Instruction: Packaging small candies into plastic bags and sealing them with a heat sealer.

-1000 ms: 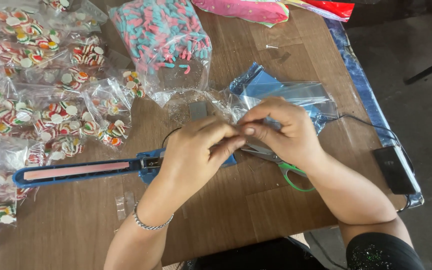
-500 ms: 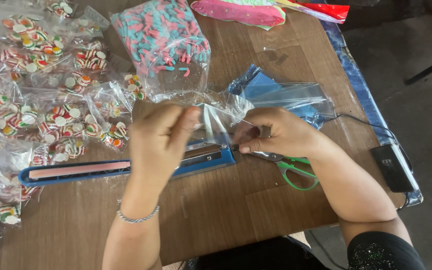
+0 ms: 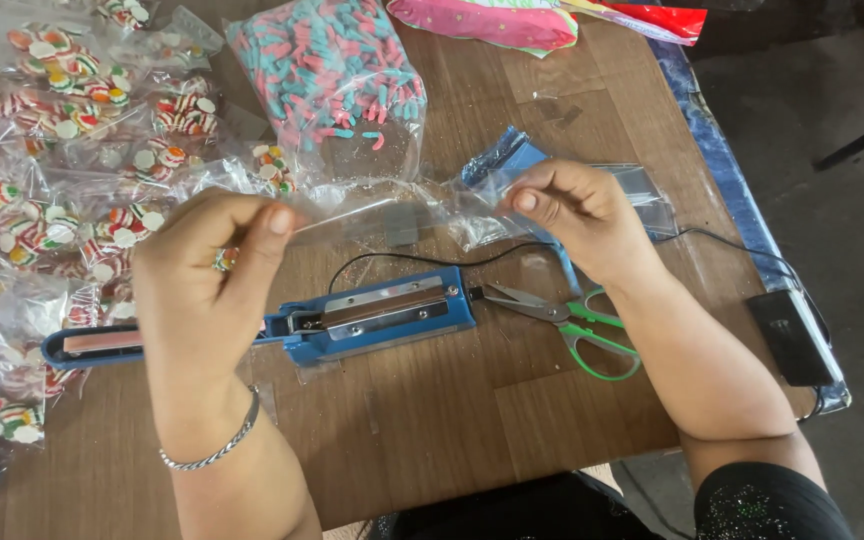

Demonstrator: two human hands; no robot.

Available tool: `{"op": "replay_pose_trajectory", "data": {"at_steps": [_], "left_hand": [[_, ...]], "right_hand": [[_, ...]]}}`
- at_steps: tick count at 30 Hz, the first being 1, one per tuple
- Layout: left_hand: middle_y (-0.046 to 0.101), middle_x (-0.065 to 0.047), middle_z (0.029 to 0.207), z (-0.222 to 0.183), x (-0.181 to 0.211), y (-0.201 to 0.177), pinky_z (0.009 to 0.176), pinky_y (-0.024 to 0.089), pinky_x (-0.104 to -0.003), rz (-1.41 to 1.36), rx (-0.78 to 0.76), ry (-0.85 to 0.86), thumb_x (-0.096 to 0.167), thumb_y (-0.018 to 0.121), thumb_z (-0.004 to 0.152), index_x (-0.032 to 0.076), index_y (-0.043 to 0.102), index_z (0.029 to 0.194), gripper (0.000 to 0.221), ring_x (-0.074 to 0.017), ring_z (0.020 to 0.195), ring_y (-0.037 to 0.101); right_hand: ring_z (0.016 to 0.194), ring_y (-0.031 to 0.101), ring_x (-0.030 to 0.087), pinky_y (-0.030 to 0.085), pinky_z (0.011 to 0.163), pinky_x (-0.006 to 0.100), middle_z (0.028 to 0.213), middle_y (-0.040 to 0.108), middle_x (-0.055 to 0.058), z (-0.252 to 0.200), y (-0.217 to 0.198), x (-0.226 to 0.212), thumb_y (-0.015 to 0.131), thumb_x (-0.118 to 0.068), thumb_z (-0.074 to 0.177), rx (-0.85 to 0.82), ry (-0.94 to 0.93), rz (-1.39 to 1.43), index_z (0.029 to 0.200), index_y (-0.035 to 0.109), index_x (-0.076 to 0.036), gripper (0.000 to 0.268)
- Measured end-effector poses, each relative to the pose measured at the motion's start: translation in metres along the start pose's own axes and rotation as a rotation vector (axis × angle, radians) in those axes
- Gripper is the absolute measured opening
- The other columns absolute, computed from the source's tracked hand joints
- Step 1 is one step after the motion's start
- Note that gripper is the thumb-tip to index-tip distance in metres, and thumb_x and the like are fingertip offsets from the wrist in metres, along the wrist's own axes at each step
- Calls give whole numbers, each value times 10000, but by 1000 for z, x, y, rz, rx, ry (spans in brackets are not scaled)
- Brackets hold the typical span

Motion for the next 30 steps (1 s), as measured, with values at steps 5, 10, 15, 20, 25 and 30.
{"op": "replay_pose_trajectory", "data": {"at_steps": [5, 10, 15, 20, 25, 30], "left_hand": [[654, -51, 822, 4, -6, 14, 764, 456, -325, 24, -27, 9, 132, 631, 1103, 12, 671, 914, 228, -187, 803, 597], [624, -26, 792, 3, -13, 18, 759, 443, -316, 43, -43, -35, 159, 640, 1100, 27, 684, 922, 226, -164, 778, 571], [571, -19, 740, 5, -15, 24, 714, 413, -305, 32, -68, -64, 195, 648, 1094, 30, 677, 904, 253, -148, 715, 499], [714, -26, 867, 7, -12, 27, 693, 462, -268, 15, -138, -94, 90, 711, 1009, 47, 733, 965, 66, -131, 769, 611], [736, -25, 925, 7, -11, 31, 706, 536, -240, -59, -206, -151, 56, 707, 973, 67, 738, 1018, 56, -122, 824, 680], [636, -51, 1005, 5, -16, 38, 851, 507, -317, 8, -224, -94, 167, 753, 966, 101, 666, 1235, 291, -175, 904, 635]], "right_hand": [[999, 720, 194, 605, 933, 318, 1031, 728, 100, 4, -12, 8, 646, -176, 1033, 76, -44, -2, 1083, 651, -31, 153], [805, 668, 148, 570, 751, 271, 887, 689, 86, 5, -13, 7, 608, -224, 1051, 81, 15, -55, 1061, 692, -12, 229], [631, 419, 95, 323, 613, 249, 657, 453, 3, 2, -9, -10, 497, -337, 1070, 156, 52, -200, 708, 474, -103, 432], [855, 628, 100, 490, 788, 269, 863, 721, 19, 4, -7, -7, 607, -271, 1070, 129, -34, -303, 877, 684, -79, 283], [863, 603, 82, 479, 772, 222, 932, 661, -4, 3, -15, 3, 781, -97, 959, 218, -40, -288, 953, 615, -122, 168], [657, 348, 24, 272, 587, 208, 742, 465, -86, 0, -6, 3, 701, -169, 992, 117, -16, -48, 872, 558, -146, 188]]}}
Point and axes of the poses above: each hand's wrist, its own z-axis towards the middle knuckle, its own y-axis out of the palm, x = y × z, the point moved 6 cm from there along z, towards the middle knuckle
